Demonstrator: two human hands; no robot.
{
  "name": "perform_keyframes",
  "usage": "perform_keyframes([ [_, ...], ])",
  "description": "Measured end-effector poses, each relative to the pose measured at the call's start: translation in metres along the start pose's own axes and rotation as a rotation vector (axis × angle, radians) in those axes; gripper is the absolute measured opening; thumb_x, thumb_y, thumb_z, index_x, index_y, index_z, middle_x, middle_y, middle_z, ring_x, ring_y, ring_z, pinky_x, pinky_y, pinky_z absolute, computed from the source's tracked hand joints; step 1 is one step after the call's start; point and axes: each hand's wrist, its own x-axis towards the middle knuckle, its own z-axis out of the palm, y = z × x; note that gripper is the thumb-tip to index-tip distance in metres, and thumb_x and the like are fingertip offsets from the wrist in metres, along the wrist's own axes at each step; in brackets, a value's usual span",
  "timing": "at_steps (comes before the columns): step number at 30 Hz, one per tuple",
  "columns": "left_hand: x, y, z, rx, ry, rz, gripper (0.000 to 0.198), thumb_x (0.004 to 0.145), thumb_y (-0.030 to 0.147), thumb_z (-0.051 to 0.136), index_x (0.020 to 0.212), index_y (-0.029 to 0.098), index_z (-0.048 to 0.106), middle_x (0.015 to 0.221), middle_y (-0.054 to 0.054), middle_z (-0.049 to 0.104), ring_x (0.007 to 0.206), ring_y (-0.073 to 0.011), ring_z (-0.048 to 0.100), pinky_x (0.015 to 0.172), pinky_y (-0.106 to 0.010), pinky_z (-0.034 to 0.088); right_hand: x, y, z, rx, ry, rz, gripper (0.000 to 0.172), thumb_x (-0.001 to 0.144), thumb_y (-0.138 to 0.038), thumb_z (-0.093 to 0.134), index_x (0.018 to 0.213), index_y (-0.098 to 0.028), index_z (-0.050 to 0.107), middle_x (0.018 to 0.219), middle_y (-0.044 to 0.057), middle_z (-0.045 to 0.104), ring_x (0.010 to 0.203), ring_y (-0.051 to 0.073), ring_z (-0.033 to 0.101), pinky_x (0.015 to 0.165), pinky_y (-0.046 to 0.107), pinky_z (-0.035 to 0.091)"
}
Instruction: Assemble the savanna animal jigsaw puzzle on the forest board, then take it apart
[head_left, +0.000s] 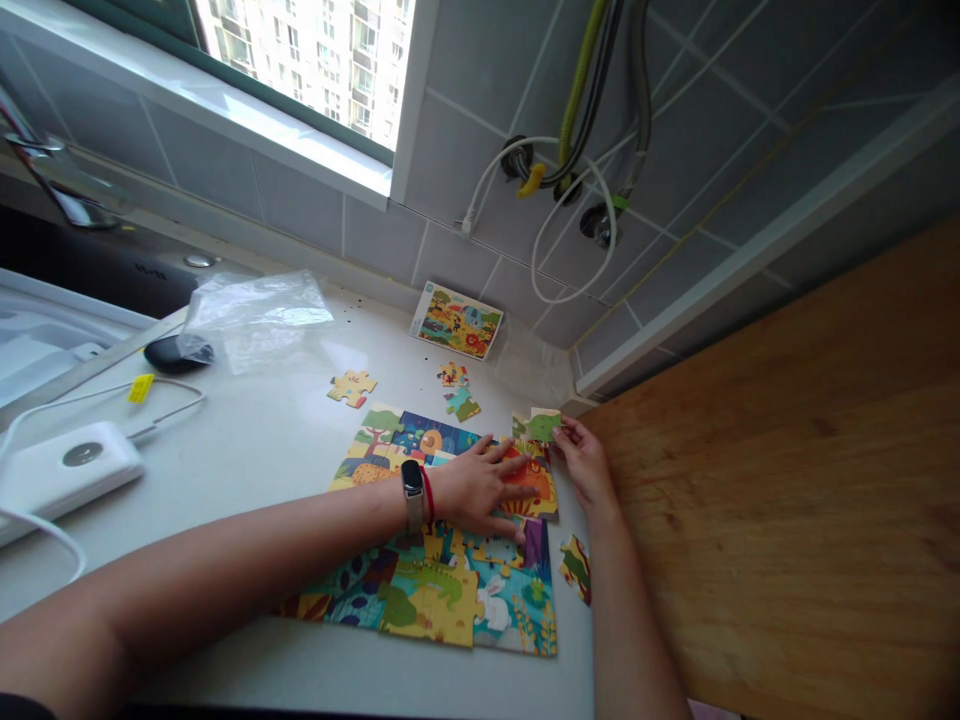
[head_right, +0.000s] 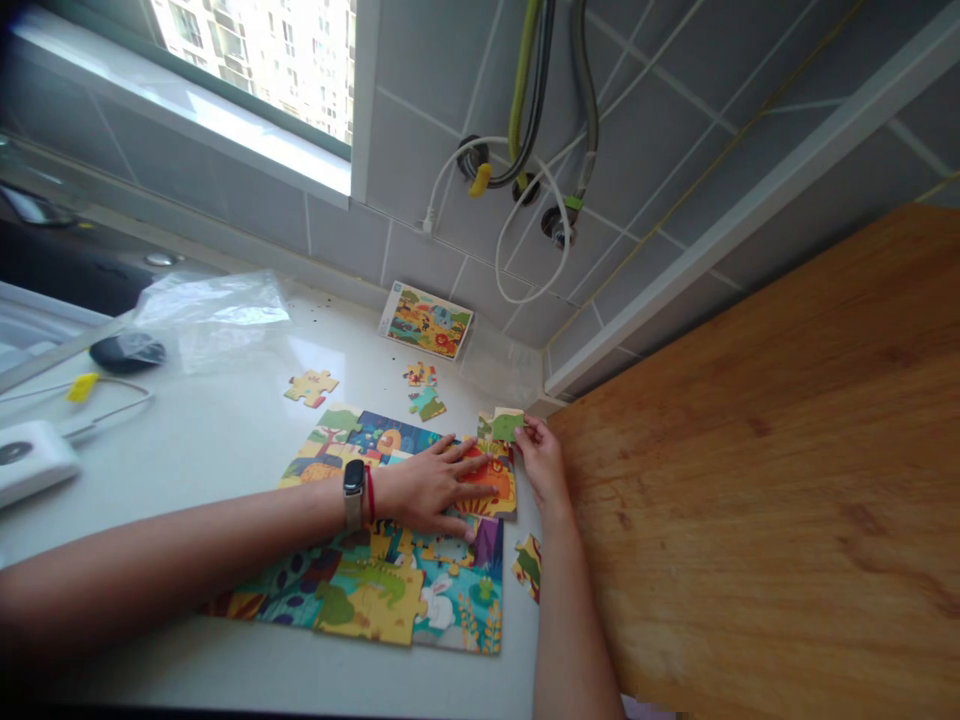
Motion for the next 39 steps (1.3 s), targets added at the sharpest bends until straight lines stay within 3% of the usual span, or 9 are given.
perform_keyframes([
  [7, 0.007, 0.002, 0.005, 0.017, 0.011, 0.053, 0.084, 0.096, 0.080, 0.047, 0.161, 0.026, 0.046, 0.171, -0.018, 0.030, 0.158, -0.0465, 0.025, 0.126, -0.060, 0.024, 0.001, -0.003, -0.003, -0.025, 0.014, -0.045, 0.049, 0.065, -0.052, 0.089, 0.100, -0.021, 0.074, 0.093, 0.007, 0.077, 0.088, 0.025, 0.071, 0.079, 0.038, 0.058],
  [13, 0.034, 0.011, 0.006, -0.039, -0.039, 0.109, 0.084, 0.095, 0.082, 0.042, 0.157, 0.026, 0.052, 0.167, -0.016, 0.041, 0.156, -0.0465, 0.030, 0.125, -0.060, 0.027, 0.003, -0.003, -0.005, 0.007, 0.063, -0.049, 0.051, 0.064, -0.053, 0.089, 0.102, -0.021, 0.074, 0.091, 0.006, 0.077, 0.085, 0.024, 0.070, 0.075, 0.036, 0.059],
  [18, 0.056, 0.028, 0.017, -0.029, -0.068, 0.152, 0.086, 0.095, 0.081, 0.042, 0.156, 0.021, 0.053, 0.166, -0.019, 0.041, 0.154, -0.0480, 0.032, 0.124, -0.060, 0.027, 0.003, -0.004, -0.005, 0.017, 0.069, -0.035, 0.053, 0.062, -0.051, 0.089, 0.104, -0.021, 0.074, 0.087, 0.004, 0.075, 0.081, 0.022, 0.070, 0.073, 0.035, 0.059],
  [24, 0.068, 0.038, 0.036, 0.011, 0.020, 0.153, 0.089, 0.092, 0.082, 0.047, 0.156, 0.021, 0.052, 0.162, -0.022, 0.045, 0.153, -0.0463, 0.035, 0.124, -0.060, 0.026, -0.006, -0.006, -0.005, -0.056, -0.114, 0.036, 0.075, 0.067, -0.038, 0.083, 0.139, -0.025, 0.066, 0.078, -0.006, 0.061, 0.064, 0.013, 0.058, 0.063, 0.027, 0.055],
  [28, 0.074, 0.043, 0.040, 0.039, 0.047, 0.141, 0.087, 0.091, 0.082, 0.051, 0.152, 0.020, 0.056, 0.157, -0.022, 0.050, 0.150, -0.0429, 0.040, 0.124, -0.057, 0.027, -0.008, -0.005, -0.004, -0.152, -0.180, 0.034, 0.063, 0.070, -0.038, 0.076, 0.131, -0.024, 0.072, 0.087, -0.003, 0.062, 0.067, 0.014, 0.058, 0.064, 0.028, 0.055],
  [34, 0.065, 0.055, 0.018, 0.047, 0.084, 0.199, 0.078, 0.099, 0.073, 0.046, 0.141, 0.010, 0.064, 0.148, -0.024, 0.060, 0.144, -0.0378, 0.049, 0.125, -0.051, 0.029, -0.003, -0.005, -0.008, -0.275, -0.238, 0.007, 0.037, 0.065, -0.042, 0.081, 0.094, -0.018, 0.077, 0.075, 0.001, 0.067, 0.068, 0.018, 0.062, 0.064, 0.030, 0.054],
  [37, 0.045, 0.056, -0.002, -0.004, 0.054, 0.255, 0.064, 0.100, 0.067, 0.053, 0.132, 0.015, 0.071, 0.134, -0.019, 0.070, 0.129, -0.0355, 0.063, 0.116, -0.050, 0.043, -0.002, -0.006, -0.013, -0.330, -0.292, 0.004, 0.035, 0.063, -0.045, 0.085, 0.084, -0.018, 0.077, 0.071, 0.002, 0.071, 0.070, 0.020, 0.063, 0.069, 0.032, 0.054],
  [39, 0.030, 0.047, -0.016, -0.043, 0.004, 0.190, 0.050, 0.098, 0.063, 0.060, 0.117, 0.020, 0.076, 0.108, -0.012, 0.078, 0.109, -0.0332, 0.071, 0.105, -0.048, 0.052, -0.002, -0.005, -0.016, -0.358, -0.326, -0.001, 0.035, 0.064, -0.046, 0.085, 0.084, -0.018, 0.079, 0.077, 0.004, 0.075, 0.073, 0.020, 0.064, 0.072, 0.033, 0.054],
])
